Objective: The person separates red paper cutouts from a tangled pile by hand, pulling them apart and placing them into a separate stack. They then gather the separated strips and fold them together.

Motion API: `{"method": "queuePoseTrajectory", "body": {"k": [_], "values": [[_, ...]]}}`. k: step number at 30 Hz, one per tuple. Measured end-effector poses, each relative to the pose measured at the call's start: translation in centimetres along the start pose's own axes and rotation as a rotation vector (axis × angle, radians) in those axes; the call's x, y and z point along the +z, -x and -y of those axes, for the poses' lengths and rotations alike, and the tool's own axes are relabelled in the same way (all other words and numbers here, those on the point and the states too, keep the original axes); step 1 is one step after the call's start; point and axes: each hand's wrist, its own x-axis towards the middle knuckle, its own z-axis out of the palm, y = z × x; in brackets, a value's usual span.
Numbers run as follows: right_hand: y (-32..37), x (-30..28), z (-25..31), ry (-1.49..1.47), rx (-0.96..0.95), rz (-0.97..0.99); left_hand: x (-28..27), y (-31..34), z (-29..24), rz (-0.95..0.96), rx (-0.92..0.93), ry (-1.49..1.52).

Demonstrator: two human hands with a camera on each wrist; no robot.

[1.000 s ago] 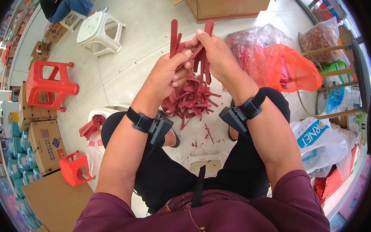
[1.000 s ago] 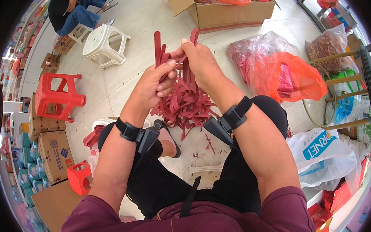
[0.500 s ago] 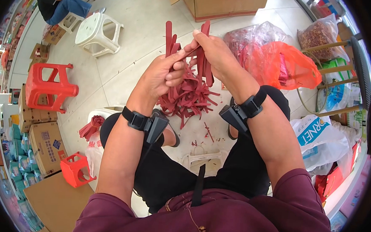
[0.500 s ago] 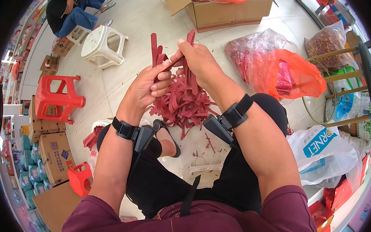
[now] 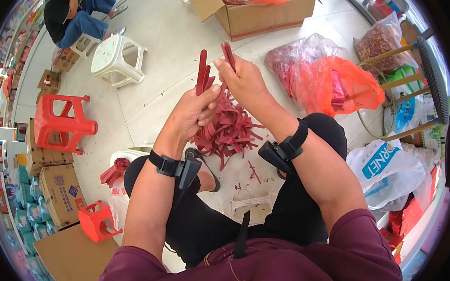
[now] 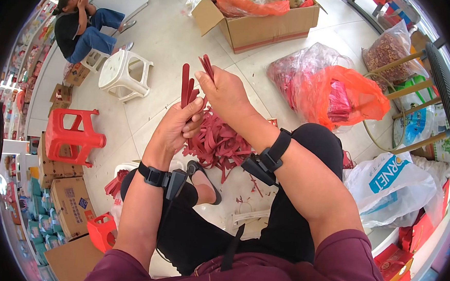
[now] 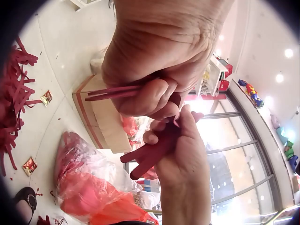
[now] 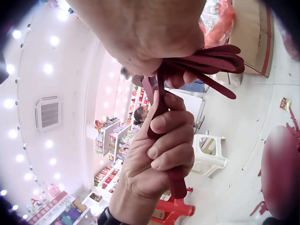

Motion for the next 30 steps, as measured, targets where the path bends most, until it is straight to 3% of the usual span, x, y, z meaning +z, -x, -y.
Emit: {"method": "queuePoseTrajectory", "body": {"k": [8,17,23,26,30], "values": [[0.2,0.2,0.5,0.29,-0.162,-0.021,0.0,0.0,0.2,0.005,-0.02,-0.009],[0.3,0.5,0.4,0.248,-0.183,-0.05,0.0,0.0,0.2,0.035,-0.026,-0.01],[0.7,0.0,1.0,-0.079,0.035,0.071,0.4,-0.1,0.2,0.052,-0.033,-0.052],[0.2,0.3,0.2,-0.258,0.136,0.039,0.3,-0.1,0.5,0.043,-0.005,-0.056],[0.0,-0.8,0.8,-0.529,0.241,0.038,1.1,0.2,0.0,-0.081,0.122,0.014]]}}
